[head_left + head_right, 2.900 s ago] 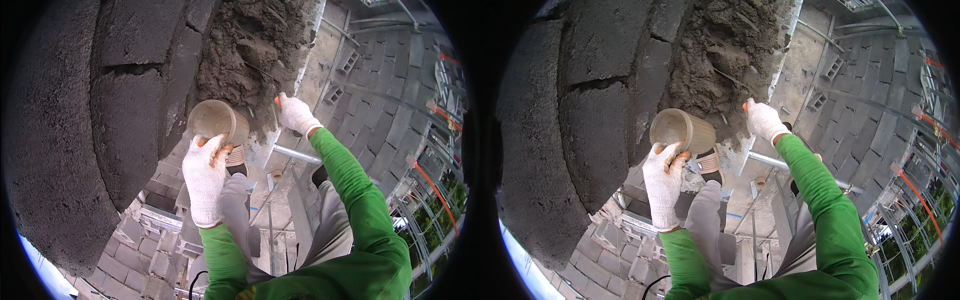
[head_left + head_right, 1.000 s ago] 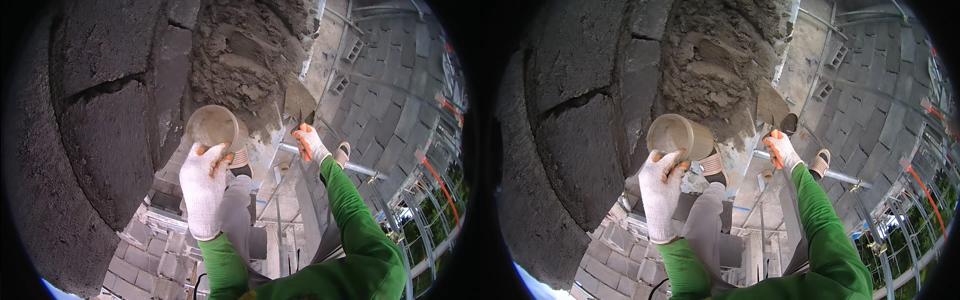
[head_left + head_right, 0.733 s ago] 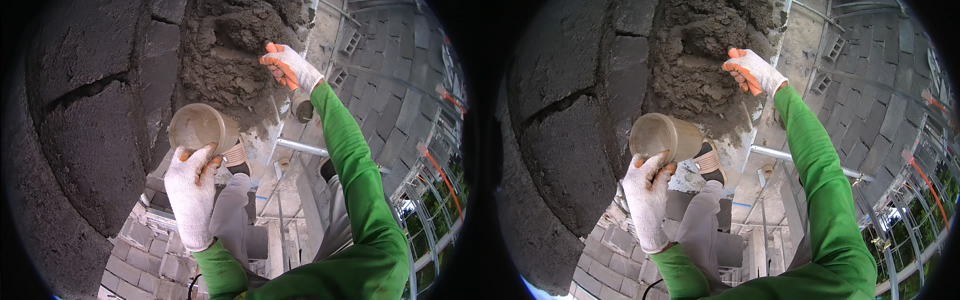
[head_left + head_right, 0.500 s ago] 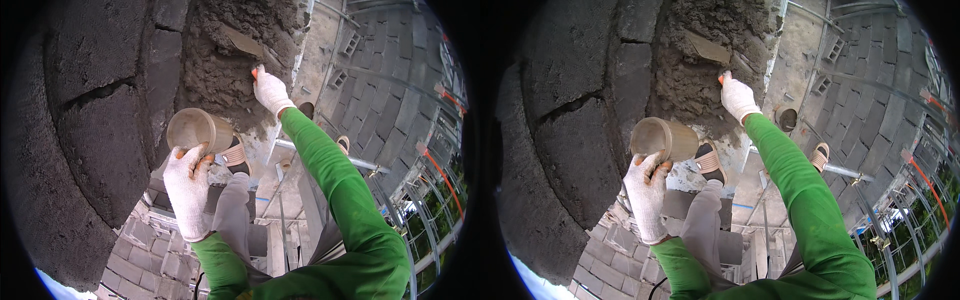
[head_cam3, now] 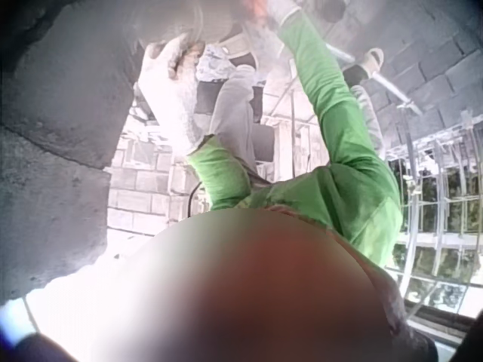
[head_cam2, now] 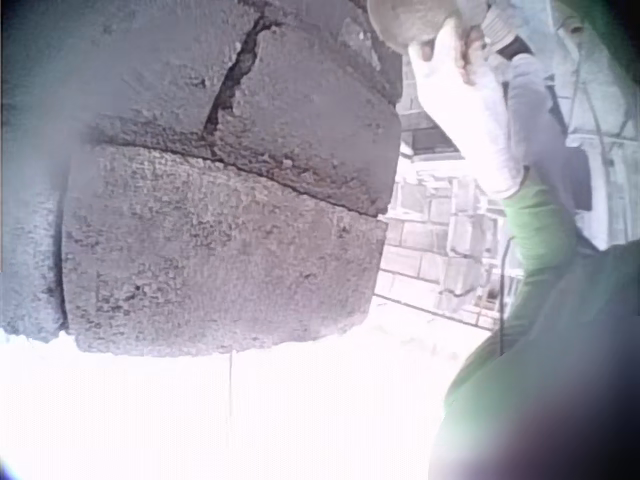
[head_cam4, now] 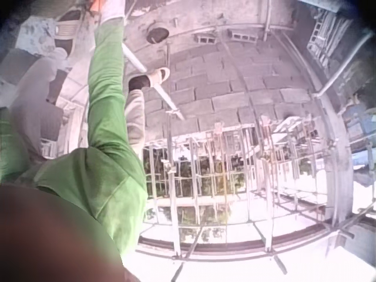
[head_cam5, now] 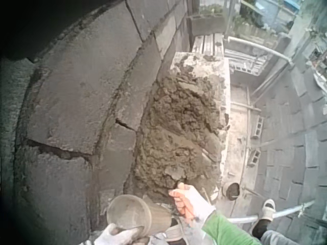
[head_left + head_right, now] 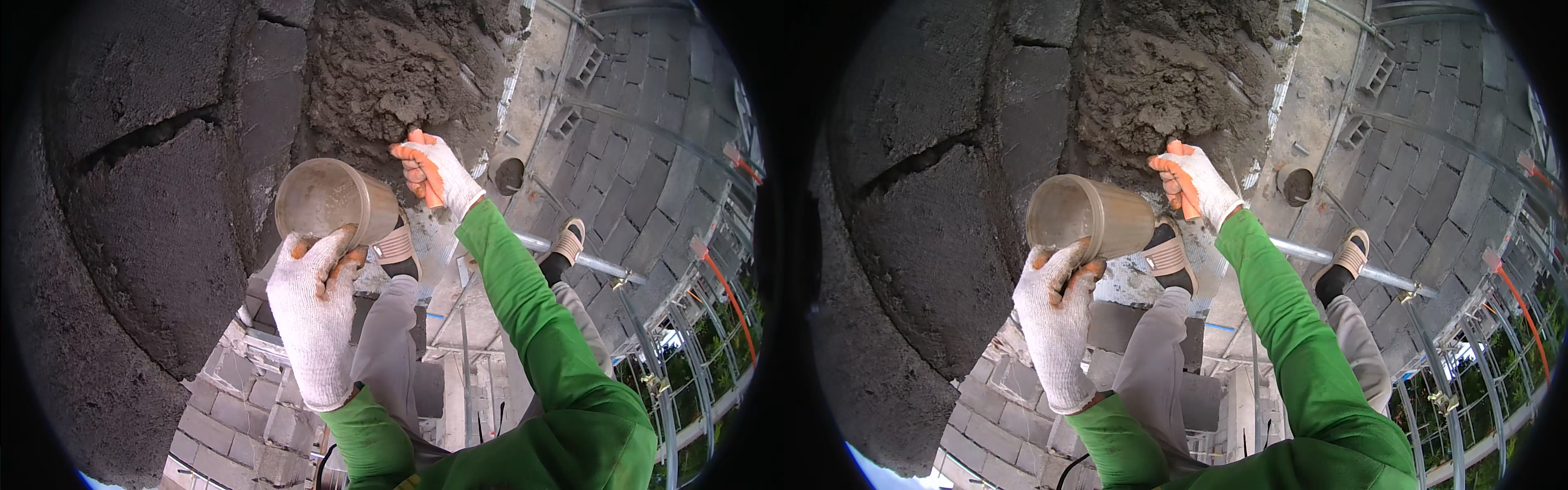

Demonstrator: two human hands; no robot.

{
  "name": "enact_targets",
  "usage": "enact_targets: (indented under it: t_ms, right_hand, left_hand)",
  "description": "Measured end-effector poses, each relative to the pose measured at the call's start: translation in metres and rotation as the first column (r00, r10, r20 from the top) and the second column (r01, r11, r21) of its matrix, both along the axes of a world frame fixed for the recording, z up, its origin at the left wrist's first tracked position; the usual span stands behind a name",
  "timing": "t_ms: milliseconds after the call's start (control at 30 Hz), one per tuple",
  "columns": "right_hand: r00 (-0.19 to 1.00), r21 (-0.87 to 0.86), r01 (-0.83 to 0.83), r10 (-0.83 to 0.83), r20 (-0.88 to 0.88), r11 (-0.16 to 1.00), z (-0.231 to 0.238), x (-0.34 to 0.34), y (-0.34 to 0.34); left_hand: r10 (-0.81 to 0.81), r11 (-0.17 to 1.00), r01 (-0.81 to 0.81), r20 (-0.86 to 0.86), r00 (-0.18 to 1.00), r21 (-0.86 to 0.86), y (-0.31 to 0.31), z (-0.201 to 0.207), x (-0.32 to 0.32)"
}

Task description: The person places concrete blocks onto a partially built wall and applies mortar between them using a trowel. They repeatedly scoop mortar from a bucket, spread it along the block joints, and adjust block positions to align the wall.

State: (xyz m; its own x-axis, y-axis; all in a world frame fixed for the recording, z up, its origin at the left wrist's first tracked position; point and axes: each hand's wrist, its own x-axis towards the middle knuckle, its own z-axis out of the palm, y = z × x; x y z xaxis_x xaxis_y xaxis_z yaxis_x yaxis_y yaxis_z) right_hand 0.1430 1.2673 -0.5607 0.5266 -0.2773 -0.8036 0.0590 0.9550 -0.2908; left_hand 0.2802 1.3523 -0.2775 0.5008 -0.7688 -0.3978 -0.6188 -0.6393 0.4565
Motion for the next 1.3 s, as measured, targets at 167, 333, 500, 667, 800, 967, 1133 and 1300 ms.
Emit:
enact_targets:
  t_ms: [167,333,500,667,800,967,1133,1300]
  right_hand:
    - [0.913,-0.548,-0.315,0.090,-0.397,0.775,0.058,0.000,-0.027]
    - [0.611,-0.601,-0.771,-0.020,-0.791,0.208,0.048,0.014,-0.063]
    - [0.432,-0.434,-0.894,-0.043,-0.901,0.113,0.065,-0.064,-0.124]
    - [0.400,-0.215,-0.755,0.176,-0.900,0.619,0.052,-0.087,-0.241]
    - [0.554,-0.283,-0.702,0.251,-0.794,0.653,-0.005,-0.039,-0.199]
    - [0.593,-0.466,-0.772,0.222,-0.774,0.433,-0.007,-0.060,-0.116]
    - [0.928,-0.082,-0.147,0.108,-0.357,0.986,0.055,-0.159,-0.027]
    - [0.986,0.110,0.058,-0.040,-0.161,0.992,-0.006,-0.078,-0.038]
  left_hand:
    - [0.149,0.989,-0.148,-0.078,0.986,0.018,0.007,0.003,0.001]
    - [0.075,0.997,-0.076,-0.073,0.994,-0.004,0.007,-0.002,0.003]
    - [0.143,0.990,-0.142,-0.148,0.979,0.019,-0.001,0.004,0.013]
    - [0.078,0.995,-0.085,-0.144,0.986,-0.048,0.000,-0.005,0.013]
    - [-0.054,0.998,0.051,-0.100,0.994,-0.028,-0.008,-0.010,0.010]
    - [-0.083,0.996,0.081,-0.095,0.992,-0.026,-0.029,-0.002,-0.004]
    - [-0.070,0.997,0.067,-0.105,0.992,-0.032,-0.032,-0.003,-0.007]
    - [-0.032,0.996,0.025,-0.079,0.996,-0.084,-0.029,-0.015,-0.006]
